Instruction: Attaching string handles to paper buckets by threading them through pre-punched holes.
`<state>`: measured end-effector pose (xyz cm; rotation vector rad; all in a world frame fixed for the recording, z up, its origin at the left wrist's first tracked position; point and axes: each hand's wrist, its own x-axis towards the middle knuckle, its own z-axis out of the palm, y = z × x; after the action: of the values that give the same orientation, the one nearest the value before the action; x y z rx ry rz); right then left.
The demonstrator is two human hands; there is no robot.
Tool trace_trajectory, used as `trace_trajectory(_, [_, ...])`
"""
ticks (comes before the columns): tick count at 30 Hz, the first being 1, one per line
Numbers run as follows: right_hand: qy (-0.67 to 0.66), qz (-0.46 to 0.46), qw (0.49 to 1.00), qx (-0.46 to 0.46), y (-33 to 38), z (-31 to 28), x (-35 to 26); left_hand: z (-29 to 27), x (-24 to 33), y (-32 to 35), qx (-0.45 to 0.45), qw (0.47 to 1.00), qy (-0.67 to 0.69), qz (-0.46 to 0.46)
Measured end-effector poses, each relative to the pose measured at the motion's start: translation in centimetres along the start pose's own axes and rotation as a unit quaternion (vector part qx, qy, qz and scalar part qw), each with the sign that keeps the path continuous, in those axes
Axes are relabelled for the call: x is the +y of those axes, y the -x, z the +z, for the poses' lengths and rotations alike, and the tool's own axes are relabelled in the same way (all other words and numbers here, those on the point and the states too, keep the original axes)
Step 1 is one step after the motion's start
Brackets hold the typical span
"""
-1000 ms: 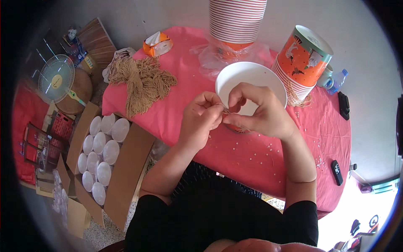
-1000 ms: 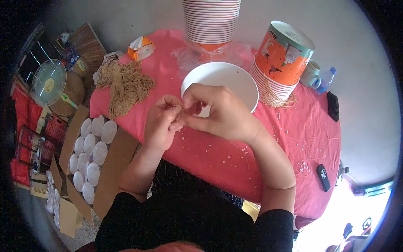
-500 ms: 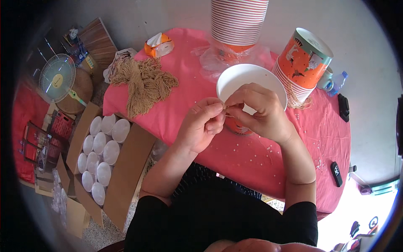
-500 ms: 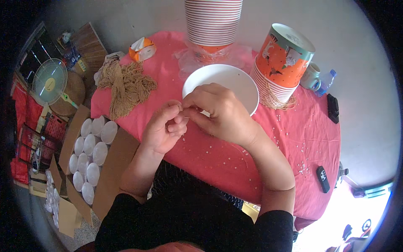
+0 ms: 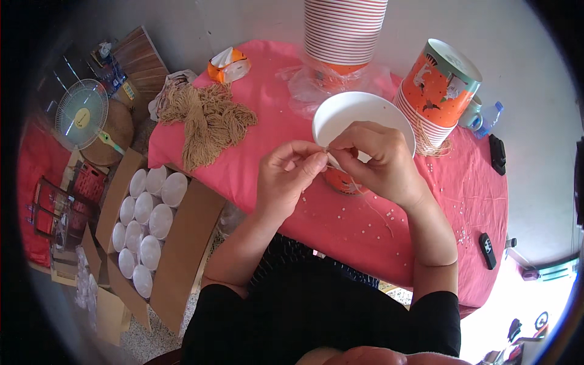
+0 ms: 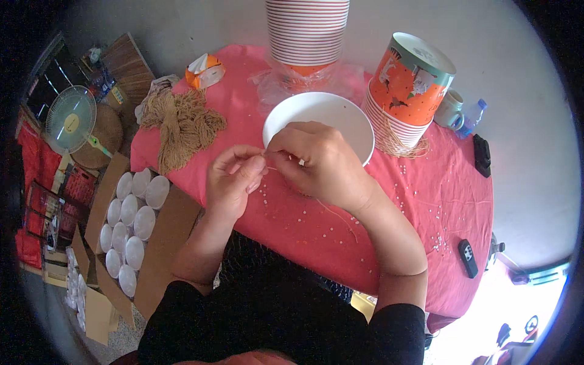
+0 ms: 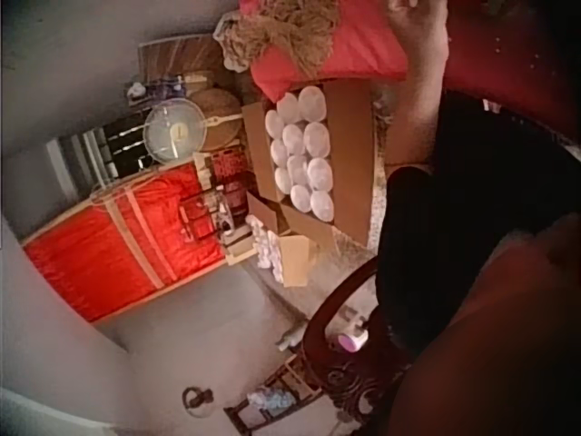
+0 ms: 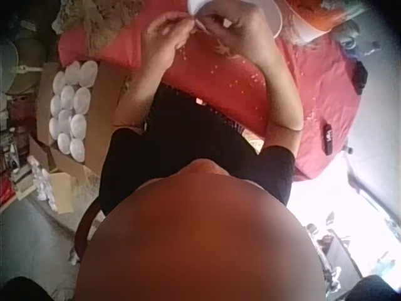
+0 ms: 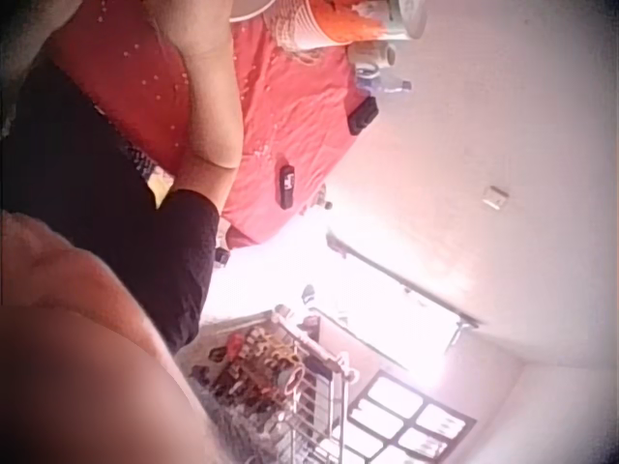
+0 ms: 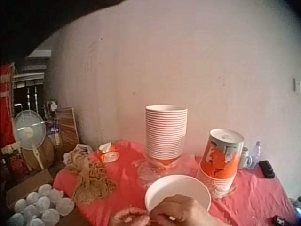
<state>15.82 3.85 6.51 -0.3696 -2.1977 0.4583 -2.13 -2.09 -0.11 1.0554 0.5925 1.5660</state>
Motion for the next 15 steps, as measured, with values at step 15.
trace_trajectory(15, [0.171,0.007,0.985,-0.014,0.0,-0.9,0.9,0.5,-0.2,0.5,0.003,0.989,-0.144,0.041])
